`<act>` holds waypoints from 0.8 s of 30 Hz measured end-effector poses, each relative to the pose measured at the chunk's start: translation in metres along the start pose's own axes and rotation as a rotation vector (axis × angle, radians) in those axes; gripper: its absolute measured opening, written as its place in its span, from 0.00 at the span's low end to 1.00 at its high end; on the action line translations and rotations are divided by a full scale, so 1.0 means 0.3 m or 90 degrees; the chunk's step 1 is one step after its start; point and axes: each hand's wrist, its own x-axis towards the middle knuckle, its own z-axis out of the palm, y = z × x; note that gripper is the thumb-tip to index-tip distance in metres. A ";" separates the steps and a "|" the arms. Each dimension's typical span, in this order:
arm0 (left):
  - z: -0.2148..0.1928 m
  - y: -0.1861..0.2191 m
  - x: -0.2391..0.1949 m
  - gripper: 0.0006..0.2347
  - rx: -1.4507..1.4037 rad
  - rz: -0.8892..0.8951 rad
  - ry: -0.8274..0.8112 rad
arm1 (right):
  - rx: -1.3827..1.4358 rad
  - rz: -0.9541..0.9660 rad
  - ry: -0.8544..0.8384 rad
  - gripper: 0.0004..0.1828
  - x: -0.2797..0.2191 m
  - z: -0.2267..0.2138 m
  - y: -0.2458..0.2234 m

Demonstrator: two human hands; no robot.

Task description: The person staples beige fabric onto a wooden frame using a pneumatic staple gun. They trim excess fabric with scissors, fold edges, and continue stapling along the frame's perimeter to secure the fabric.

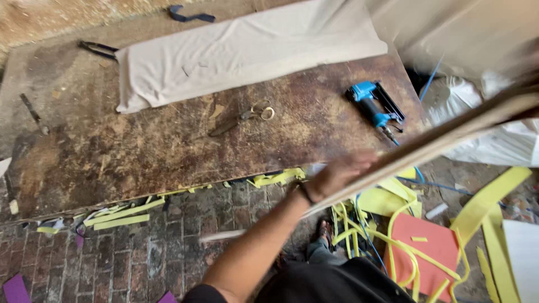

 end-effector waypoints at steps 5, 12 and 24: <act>-0.177 0.129 -0.138 0.43 -0.540 -0.027 -0.124 | 0.091 -0.276 -0.265 0.21 0.169 0.248 -0.179; -0.229 0.276 -0.271 0.46 -0.493 -0.109 -0.108 | 0.007 -0.207 -0.425 0.23 0.214 0.420 -0.334; -0.608 0.306 0.053 0.29 -0.618 -0.107 -0.347 | 0.667 0.533 0.488 0.15 0.088 0.892 -0.580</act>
